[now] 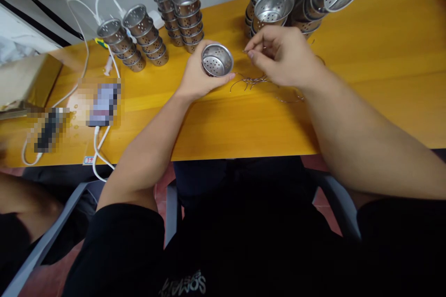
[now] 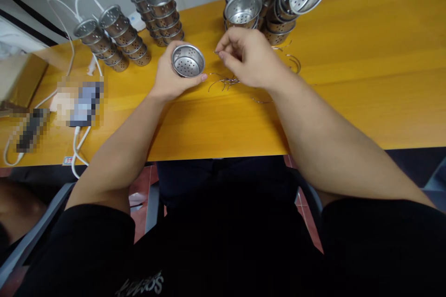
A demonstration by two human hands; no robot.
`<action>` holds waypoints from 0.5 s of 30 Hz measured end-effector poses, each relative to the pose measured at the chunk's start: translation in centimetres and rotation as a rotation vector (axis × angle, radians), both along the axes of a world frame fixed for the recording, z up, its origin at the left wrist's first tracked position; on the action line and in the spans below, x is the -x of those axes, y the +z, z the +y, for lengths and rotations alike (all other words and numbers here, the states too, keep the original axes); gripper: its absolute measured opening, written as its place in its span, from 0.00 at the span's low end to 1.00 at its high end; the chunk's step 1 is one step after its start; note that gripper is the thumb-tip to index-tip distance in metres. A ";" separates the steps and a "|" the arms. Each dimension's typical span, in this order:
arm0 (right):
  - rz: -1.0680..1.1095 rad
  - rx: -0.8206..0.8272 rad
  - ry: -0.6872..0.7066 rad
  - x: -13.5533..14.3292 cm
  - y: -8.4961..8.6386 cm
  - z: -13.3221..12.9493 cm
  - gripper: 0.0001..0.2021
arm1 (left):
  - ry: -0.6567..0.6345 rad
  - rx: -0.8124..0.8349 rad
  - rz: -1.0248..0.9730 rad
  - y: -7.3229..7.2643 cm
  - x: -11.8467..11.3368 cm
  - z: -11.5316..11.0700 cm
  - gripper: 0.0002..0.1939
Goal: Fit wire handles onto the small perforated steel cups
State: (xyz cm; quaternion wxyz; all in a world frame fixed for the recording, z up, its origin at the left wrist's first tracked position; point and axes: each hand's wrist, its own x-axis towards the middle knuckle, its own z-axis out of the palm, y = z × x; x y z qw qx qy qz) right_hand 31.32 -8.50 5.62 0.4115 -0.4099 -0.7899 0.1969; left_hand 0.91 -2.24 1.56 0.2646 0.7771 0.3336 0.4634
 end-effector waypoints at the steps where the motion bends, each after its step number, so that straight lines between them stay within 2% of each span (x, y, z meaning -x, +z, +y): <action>1: -0.005 -0.010 0.002 0.0 0.0 0.0 0.09 | -0.004 0.019 -0.010 -0.2 -0.1 0.1 0.45; 5: -0.011 0.003 -0.025 0.3 0.4 -0.3 0.11 | -0.006 0.008 -0.028 -2.0 -0.4 1.6 0.49; 9: 0.046 0.072 -0.031 0.8 1.2 -0.8 0.19 | -0.064 -0.052 -0.026 -3.9 -0.4 3.0 0.46; 12: 0.132 0.135 -0.062 1.3 1.9 -1.1 0.28 | -0.059 -0.096 0.022 -4.0 -0.3 2.8 0.45; 15: 0.168 0.144 -0.070 1.7 2.4 -1.5 0.36 | -0.013 -0.117 0.031 -3.0 -0.6 1.8 0.40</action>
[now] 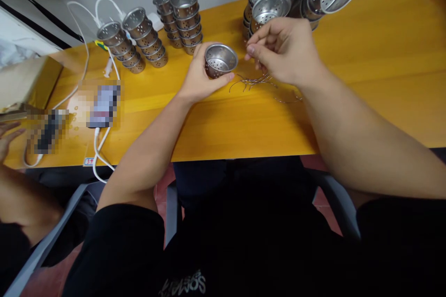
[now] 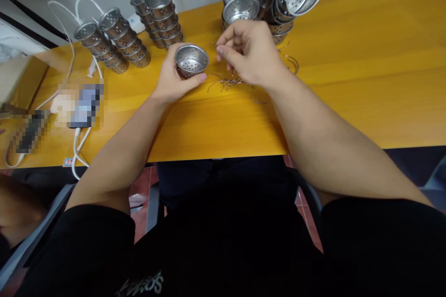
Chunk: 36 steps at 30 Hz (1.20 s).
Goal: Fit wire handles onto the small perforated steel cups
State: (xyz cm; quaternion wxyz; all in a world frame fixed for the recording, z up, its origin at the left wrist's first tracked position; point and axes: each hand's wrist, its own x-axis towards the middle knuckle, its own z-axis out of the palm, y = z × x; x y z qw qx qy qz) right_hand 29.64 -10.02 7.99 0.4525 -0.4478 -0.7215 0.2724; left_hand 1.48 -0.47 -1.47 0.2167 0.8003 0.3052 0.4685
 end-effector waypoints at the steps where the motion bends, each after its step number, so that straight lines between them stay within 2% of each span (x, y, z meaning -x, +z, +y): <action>1: 0.001 0.000 0.003 0.1 0.1 -0.1 0.37 | 0.002 0.009 0.000 0.3 -0.2 -0.3 0.39; 5: -0.034 0.000 0.003 0.5 0.1 -0.5 0.29 | -0.035 0.063 0.004 0.8 -0.7 -1.1 0.40; 10: -0.054 -0.017 -0.026 1.4 -0.6 -0.6 0.18 | -0.079 0.026 0.039 -0.1 -0.9 -1.2 0.44; 17: -0.163 0.065 -0.120 1.9 -0.4 -1.2 0.23 | -0.121 -0.023 0.137 -0.4 -1.3 -2.0 0.57; 23: -0.139 0.022 -0.124 2.2 -0.4 -1.3 0.20 | -0.131 0.005 0.166 -0.2 -1.6 -2.5 0.56; 31: -0.099 0.012 -0.083 2.4 -0.4 -1.2 0.19 | -0.204 0.006 0.130 -0.4 -1.4 -2.2 0.60; 36: -0.088 0.025 -0.074 2.4 -0.5 -0.9 0.20 | -0.182 0.017 0.149 -0.3 -1.4 -2.2 0.59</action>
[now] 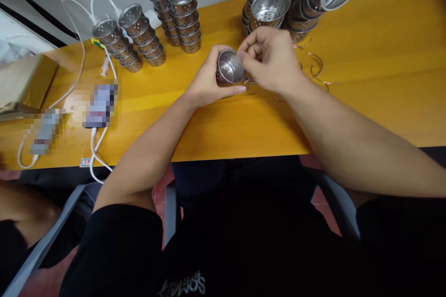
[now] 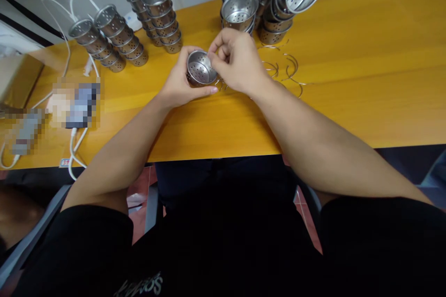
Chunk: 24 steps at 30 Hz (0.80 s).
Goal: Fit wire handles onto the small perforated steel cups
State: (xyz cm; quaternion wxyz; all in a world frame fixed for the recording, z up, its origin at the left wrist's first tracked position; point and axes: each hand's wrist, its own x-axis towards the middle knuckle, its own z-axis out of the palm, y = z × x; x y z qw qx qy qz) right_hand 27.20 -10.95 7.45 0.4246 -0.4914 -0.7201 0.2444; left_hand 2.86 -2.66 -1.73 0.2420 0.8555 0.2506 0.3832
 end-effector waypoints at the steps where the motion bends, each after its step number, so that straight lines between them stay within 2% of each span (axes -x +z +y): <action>1: 0.003 -0.005 -0.002 0.0 -0.1 0.1 0.20 | 0.008 0.002 -0.002 0.1 0.0 -0.1 0.58; 8: -0.041 0.013 -0.076 0.2 -0.5 0.2 0.24 | 0.015 0.027 -0.027 0.9 -0.3 -1.2 0.52; 11: -0.049 0.032 -0.070 0.2 -0.6 0.2 0.21 | -0.006 0.028 -0.019 1.1 -0.1 -1.2 0.56; 14: -0.034 0.025 -0.038 0.2 -0.7 0.2 0.18 | -0.046 0.029 0.000 1.0 0.1 -1.0 0.61; 20: 0.037 0.059 0.045 0.1 0.3 -0.2 0.15 | -0.051 0.065 -0.002 0.8 0.0 -0.8 0.57; 24: 0.159 0.048 0.194 -0.4 0.8 -0.6 0.21 | -0.113 0.090 -0.070 1.0 0.3 -0.6 0.56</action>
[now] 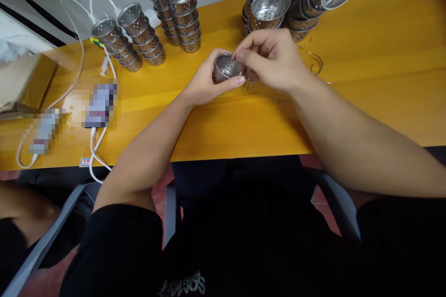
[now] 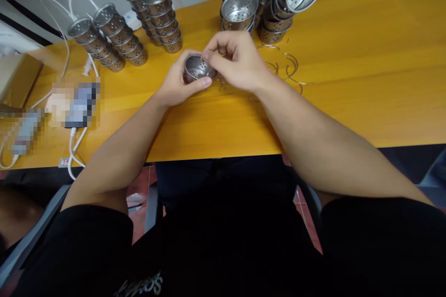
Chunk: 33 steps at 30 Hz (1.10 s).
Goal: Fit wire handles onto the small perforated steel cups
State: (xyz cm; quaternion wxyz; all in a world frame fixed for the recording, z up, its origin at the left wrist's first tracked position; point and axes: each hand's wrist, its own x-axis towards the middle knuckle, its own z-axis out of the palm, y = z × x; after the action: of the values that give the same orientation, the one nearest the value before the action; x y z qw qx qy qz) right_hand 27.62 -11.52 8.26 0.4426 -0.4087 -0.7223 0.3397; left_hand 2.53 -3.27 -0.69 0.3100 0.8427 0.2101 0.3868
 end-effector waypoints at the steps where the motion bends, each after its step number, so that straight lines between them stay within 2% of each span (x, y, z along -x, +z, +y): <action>1: 0.017 -0.001 0.035 -0.2 -0.1 0.1 0.24 | -0.004 0.010 -0.010 0.1 0.2 0.0 0.54; 7: 0.087 -0.003 0.212 -0.6 -1.5 1.5 0.38 | 0.005 0.071 -0.008 0.8 1.0 0.0 0.46; 9: 0.127 -0.010 0.229 -0.3 -1.9 1.9 0.40 | -0.027 0.051 -0.022 0.7 1.2 0.4 0.47; 11: 0.164 -0.009 0.217 0.1 -2.3 2.1 0.42 | -0.038 0.025 -0.015 0.4 1.2 0.9 0.52; 13: 0.178 -0.002 0.188 0.3 -2.7 2.2 0.42 | -0.005 0.000 0.026 0.1 1.3 1.3 0.59; 15: 0.162 0.011 0.159 0.3 -3.2 2.4 0.39 | 0.042 -0.018 0.075 -0.1 1.3 1.5 0.60; 20: 0.144 0.013 0.122 0.0 -4.1 2.9 0.35 | 0.088 -0.047 0.094 0.1 1.1 1.1 0.50; 24: 0.151 0.017 0.112 0.1 -4.0 2.8 0.37 | 0.110 -0.059 0.109 0.3 1.1 1.0 0.44; 33: 0.194 0.038 0.151 0.4 -3.4 2.8 0.40 | 0.100 -0.052 0.112 0.3 0.9 0.8 0.42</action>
State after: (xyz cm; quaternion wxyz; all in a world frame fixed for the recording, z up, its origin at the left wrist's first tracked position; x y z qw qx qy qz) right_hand 27.23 -8.69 4.84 0.4757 -0.3268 -0.6983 0.4233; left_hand 1.59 -2.47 -0.36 0.2560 0.8592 0.2590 0.3594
